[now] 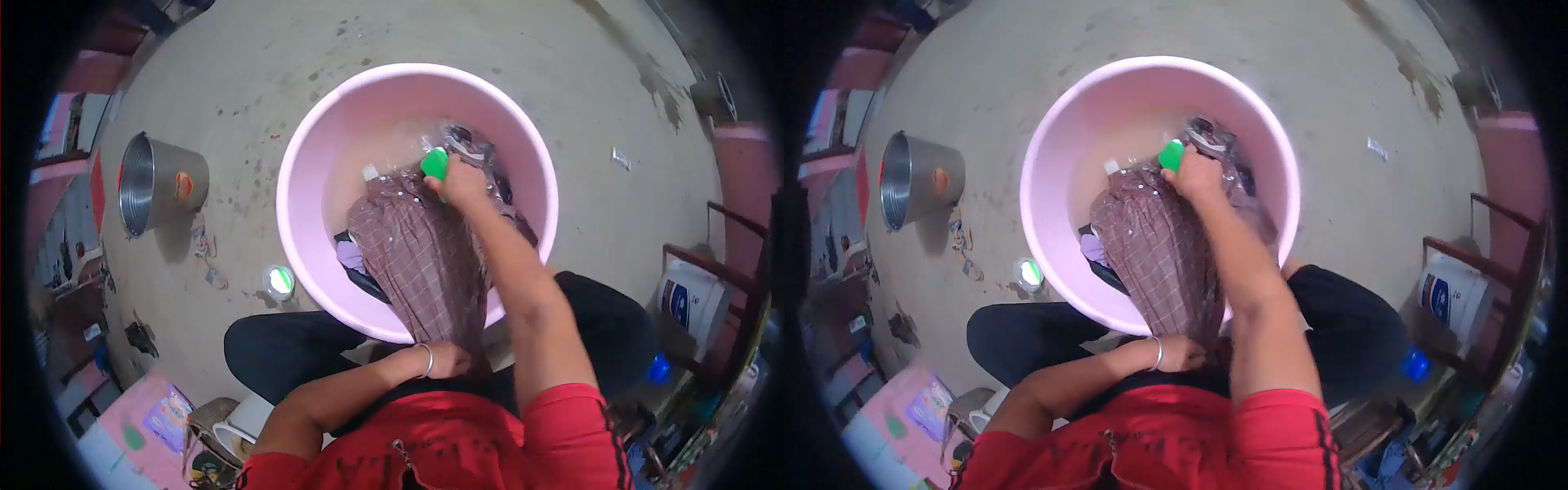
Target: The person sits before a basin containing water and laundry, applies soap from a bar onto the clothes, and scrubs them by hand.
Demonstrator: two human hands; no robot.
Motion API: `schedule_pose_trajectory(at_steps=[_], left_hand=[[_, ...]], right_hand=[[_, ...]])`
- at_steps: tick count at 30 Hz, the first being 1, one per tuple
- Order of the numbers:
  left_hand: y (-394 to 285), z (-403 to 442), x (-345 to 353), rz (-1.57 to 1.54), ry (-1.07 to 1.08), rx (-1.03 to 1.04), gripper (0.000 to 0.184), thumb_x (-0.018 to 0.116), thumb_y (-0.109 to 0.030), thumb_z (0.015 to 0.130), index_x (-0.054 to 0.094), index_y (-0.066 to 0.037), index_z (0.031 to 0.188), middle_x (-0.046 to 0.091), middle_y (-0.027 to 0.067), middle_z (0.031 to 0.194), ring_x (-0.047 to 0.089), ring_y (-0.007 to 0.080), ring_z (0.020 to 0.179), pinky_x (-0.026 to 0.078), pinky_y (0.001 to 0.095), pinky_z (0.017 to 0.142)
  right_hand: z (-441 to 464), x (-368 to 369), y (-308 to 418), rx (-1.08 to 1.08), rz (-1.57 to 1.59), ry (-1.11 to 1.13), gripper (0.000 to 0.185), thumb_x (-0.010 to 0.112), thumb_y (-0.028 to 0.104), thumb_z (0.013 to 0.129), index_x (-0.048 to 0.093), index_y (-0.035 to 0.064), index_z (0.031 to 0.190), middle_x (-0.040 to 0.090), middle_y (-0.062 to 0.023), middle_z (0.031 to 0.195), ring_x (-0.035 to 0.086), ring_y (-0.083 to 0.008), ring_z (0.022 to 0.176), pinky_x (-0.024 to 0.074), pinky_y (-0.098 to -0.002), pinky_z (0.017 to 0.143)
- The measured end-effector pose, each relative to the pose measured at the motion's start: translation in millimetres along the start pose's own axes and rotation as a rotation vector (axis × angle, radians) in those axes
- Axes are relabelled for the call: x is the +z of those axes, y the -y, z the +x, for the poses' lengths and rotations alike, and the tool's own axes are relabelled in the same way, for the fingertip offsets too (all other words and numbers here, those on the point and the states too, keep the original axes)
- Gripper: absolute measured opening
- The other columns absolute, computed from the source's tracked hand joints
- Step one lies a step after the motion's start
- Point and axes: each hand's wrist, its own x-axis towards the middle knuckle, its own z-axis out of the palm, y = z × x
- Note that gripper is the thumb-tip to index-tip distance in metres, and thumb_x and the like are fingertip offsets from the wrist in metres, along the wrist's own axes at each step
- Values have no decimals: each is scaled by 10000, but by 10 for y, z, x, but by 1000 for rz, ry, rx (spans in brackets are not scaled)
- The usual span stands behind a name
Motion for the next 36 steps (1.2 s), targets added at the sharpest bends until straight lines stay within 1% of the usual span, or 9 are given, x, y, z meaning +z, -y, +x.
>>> schedule_pose_trajectory(at_steps=[4,7,12,17,19,20,30,32,36], left_hand=[[220,-79,-431,-81,-293,-192,310,495,-333,809,664,-80,746,641,191,809,615,368,748,476,451,686],[521,50,-854,-137,-881,-531,398,524,-432,810,674,-72,887,639,228,823,624,389,816,481,461,748],[506,371,-1146,102,-966,-738,459,503,-463,847,627,-21,866,634,264,899,608,437,844,473,488,779],[897,480,-974,169,-1014,-491,366,491,-377,884,593,-25,876,638,191,756,620,368,701,492,484,664],[890,267,-1056,-1275,-1052,-293,250,499,-287,897,560,-59,815,539,69,601,565,217,568,487,380,554],[654,69,-1090,-1356,-1118,-186,177,517,-233,898,531,-90,795,408,-5,550,469,107,521,447,290,509],[185,-1004,-672,-1370,-1229,-174,225,485,-162,908,425,-105,699,406,6,578,407,133,522,376,276,518],[427,-966,-693,-909,-1287,-269,231,495,-147,902,419,-106,688,419,4,576,415,136,527,375,256,533],[388,-838,-837,-1651,-1365,-19,186,501,-127,879,439,-122,704,532,27,715,508,155,667,417,273,638]], right_hand=[[-561,22,-732,-174,440,371,782,667,580,695,487,-10,1176,619,-242,1061,603,-336,1014,470,-427,860],[-1053,266,-826,10,37,352,819,666,553,701,434,-14,1246,591,-233,1090,597,-355,1001,468,-444,851],[-1261,646,-515,45,8,-272,777,634,426,768,340,-19,1332,517,-186,1083,527,-337,987,428,-454,809],[-1306,656,-470,26,66,-239,718,615,409,796,361,-3,1326,532,-161,1069,517,-308,982,413,-425,797],[-1324,520,-355,-52,94,-189,717,612,417,797,362,5,1328,534,-161,1069,517,-307,985,413,-423,810],[-1327,520,-276,-134,122,-136,715,608,424,798,364,13,1330,536,-161,1070,518,-306,988,412,-422,822],[-815,589,-1022,71,-124,-248,672,628,413,788,398,-11,1256,547,-155,1069,518,-297,1031,410,-434,836],[-851,591,-867,146,-57,-318,608,627,408,793,436,-6,1194,548,-158,1030,538,-294,978,434,-411,814],[-1367,626,60,-283,184,-6,583,644,403,764,497,-17,1141,550,-199,1099,539,-324,1008,429,-420,860]])
